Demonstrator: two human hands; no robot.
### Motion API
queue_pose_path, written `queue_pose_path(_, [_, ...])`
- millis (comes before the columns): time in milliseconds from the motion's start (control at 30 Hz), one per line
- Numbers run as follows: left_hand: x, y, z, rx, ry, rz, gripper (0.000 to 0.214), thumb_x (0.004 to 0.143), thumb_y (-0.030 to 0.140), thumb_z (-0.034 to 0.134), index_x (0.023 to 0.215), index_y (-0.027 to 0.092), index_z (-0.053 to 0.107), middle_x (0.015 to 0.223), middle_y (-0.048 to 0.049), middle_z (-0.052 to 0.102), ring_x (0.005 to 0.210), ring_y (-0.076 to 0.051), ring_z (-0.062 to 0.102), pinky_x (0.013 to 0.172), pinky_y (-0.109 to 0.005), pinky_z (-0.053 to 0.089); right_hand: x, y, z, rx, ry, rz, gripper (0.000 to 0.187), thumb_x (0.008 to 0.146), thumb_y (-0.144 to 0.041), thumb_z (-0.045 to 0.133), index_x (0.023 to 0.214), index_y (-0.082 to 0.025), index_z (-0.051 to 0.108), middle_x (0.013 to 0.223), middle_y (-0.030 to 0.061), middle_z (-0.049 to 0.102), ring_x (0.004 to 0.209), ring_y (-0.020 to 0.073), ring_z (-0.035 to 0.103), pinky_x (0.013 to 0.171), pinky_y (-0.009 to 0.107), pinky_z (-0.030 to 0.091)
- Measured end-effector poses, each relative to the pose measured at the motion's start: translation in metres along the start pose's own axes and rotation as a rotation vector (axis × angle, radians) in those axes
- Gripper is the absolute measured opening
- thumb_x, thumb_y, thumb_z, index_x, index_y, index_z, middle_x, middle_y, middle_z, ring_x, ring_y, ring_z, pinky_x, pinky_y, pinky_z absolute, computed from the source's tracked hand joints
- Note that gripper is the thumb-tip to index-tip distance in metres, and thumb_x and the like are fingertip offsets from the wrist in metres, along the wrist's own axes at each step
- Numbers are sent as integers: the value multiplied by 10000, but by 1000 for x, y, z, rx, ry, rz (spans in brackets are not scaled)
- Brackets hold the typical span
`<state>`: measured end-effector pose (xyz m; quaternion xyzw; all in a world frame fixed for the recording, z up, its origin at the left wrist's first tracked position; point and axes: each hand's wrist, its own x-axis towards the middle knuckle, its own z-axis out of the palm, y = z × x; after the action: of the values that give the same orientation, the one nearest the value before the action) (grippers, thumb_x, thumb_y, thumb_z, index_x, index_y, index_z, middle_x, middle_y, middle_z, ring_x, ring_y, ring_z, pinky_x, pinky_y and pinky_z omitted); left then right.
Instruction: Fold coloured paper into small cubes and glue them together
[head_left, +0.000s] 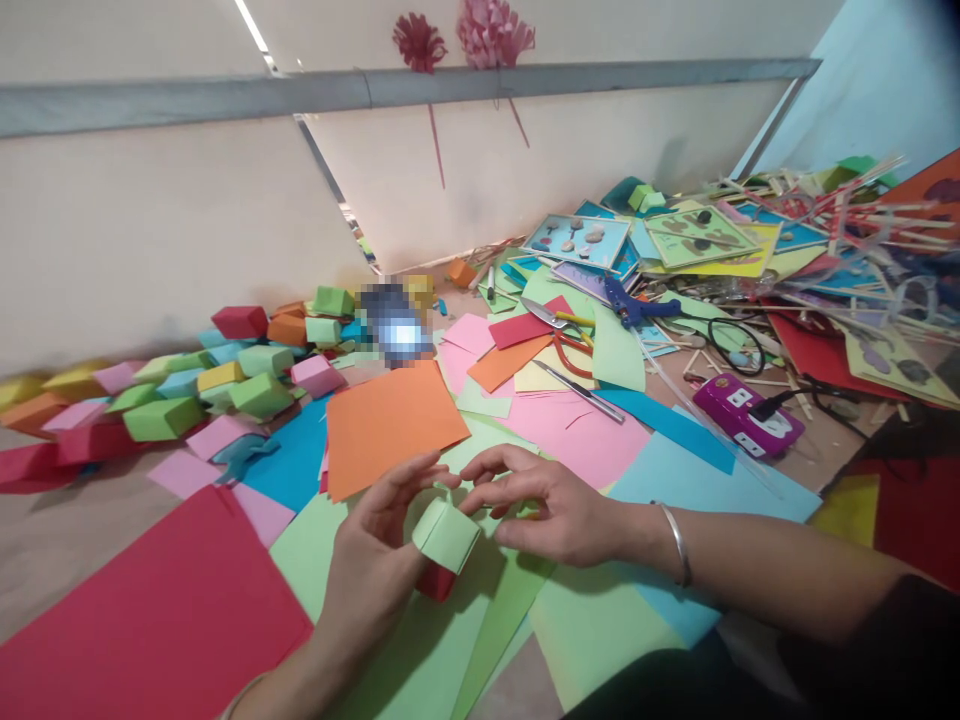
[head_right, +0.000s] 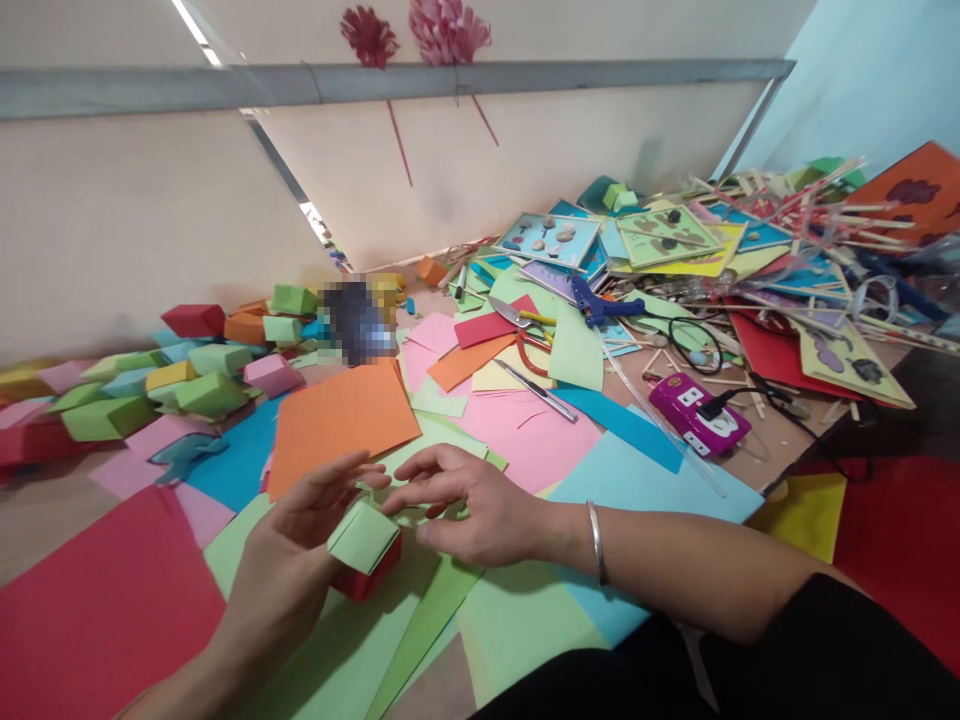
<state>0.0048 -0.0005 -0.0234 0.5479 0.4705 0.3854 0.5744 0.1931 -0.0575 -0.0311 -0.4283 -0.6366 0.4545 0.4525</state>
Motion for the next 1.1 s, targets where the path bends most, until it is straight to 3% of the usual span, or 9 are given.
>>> queue_pose_path(167, [-1, -2, 1, -17, -38, 147, 668, 614, 309, 878, 1228, 252, 621, 798, -10, 721, 1032, -261, 646, 961, -366, 479, -2, -6, 0, 19, -14, 13, 347, 775, -23, 577, 1027, -210, 726, 1220, 67, 564, 1174, 164, 579, 949, 312, 554])
queue_pose_path(400, [1, -9, 4, -69, -146, 74, 841, 659, 317, 855, 1401, 253, 462, 860, -16, 712, 893, -232, 678, 898, -383, 502, -3, -5, -1, -19, 1, -21, 306, 779, -23, 581, 991, -186, 730, 1207, 83, 579, 1171, 177, 594, 1033, 375, 504])
queue_pose_path(667, [0, -9, 1, -42, -170, 122, 840, 668, 320, 864, 1399, 231, 458, 763, -18, 710, 1143, -276, 599, 993, -373, 438, -4, -1, -1, 27, -12, 8, 326, 792, -39, 588, 1025, -208, 739, 1250, 85, 550, 1252, 189, 551, 1103, 414, 441])
queue_pose_path(833, [2, -10, -1, 10, -218, 136, 861, 672, 283, 845, 1413, 201, 414, 739, -15, 703, 1128, -275, 600, 968, -379, 456, -5, -2, 0, 71, -15, 27, 337, 776, -49, 597, 1019, -224, 751, 1257, 78, 549, 1260, 205, 539, 1110, 427, 424])
queue_pose_path(933, [3, -7, 0, 18, -172, 142, 805, 705, 283, 798, 1409, 189, 418, 733, -5, 689, 1085, -262, 615, 973, -385, 452, -6, -4, 3, 65, 0, 32, 404, 738, -25, 579, 1037, -239, 747, 1256, 70, 549, 1238, 205, 544, 1054, 401, 473])
queue_pose_path(1000, [5, -3, 1, 4, -114, 99, 761, 716, 274, 762, 1395, 198, 428, 776, 0, 688, 978, -240, 644, 878, -359, 495, -5, -4, 3, 80, 24, 48, 468, 727, -31, 574, 1112, -253, 720, 1294, 72, 527, 1202, 198, 560, 964, 364, 528])
queue_pose_path(1100, [8, 3, 2, -16, -71, -21, 708, 691, 232, 724, 1343, 219, 448, 859, 5, 675, 762, -184, 630, 597, -265, 490, -2, 0, 0, 133, 116, 67, 534, 735, -78, 591, 1229, -274, 647, 1337, 75, 497, 1167, 188, 566, 888, 334, 561])
